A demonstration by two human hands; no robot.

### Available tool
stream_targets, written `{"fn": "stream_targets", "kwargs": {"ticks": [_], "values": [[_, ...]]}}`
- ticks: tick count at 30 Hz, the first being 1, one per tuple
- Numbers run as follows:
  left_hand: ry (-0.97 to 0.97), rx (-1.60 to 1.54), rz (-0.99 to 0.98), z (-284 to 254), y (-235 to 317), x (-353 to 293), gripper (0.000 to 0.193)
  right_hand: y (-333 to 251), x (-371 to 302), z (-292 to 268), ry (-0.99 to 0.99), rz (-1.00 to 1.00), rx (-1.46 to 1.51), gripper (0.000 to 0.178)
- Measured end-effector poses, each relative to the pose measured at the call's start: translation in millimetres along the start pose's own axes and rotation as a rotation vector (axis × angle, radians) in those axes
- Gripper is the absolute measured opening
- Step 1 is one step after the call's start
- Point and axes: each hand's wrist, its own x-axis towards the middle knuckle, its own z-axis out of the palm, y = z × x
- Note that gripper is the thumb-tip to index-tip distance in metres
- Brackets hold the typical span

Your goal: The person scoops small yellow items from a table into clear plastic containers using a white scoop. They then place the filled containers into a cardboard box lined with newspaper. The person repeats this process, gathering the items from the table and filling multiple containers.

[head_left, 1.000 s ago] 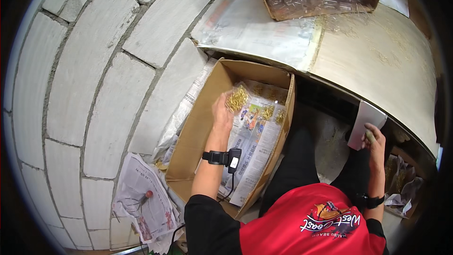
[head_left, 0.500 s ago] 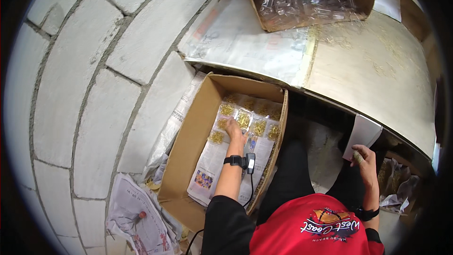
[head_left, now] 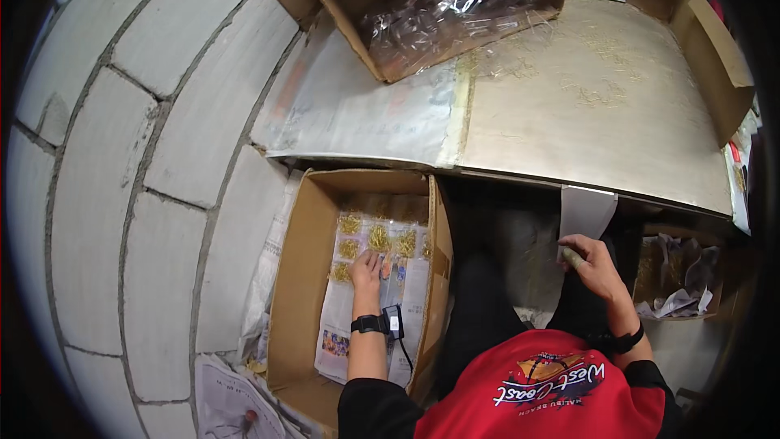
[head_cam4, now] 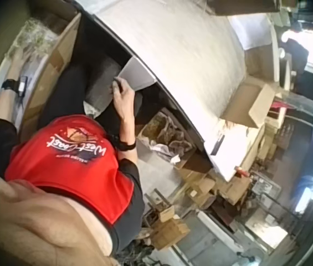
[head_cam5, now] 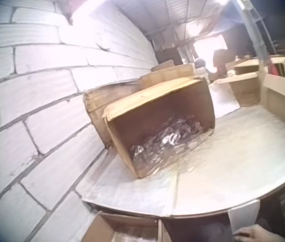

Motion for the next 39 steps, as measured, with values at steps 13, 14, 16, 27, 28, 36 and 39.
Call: {"fn": "stream_targets", "kwargs": {"ticks": [13,14,16,27,28,36,39], "values": [[0.021,0.262,-0.087,-3,16,-25,0.021,-16,1,-27,0.092,-0.370,-0.419,0.020],[0.089,0.356,-0.015,2,28,-40,0.022,-22,5,-40,0.113,-0.428,-0.480,0.022],[0.020,0.502,0.236,12,60,-57,0.019,-33,23,-73,0.251,-0.570,-0.638,0.025],[-0.749,0.995,0.923,386,82,-79,0.023,-27,270,-208,0.648,0.489,-0.866,0.067],[-0.762,1.106,1.078,416,77,-74,0.031,-40,281,-190,0.568,0.459,-0.894,0.068],[-0.732,1.493,1.459,501,27,-23,0.057,-97,338,-86,0.149,0.184,-1.040,0.067],[-0.736,1.513,1.345,487,32,-42,0.056,-93,333,-86,0.059,0.040,-1.064,0.063]]}}
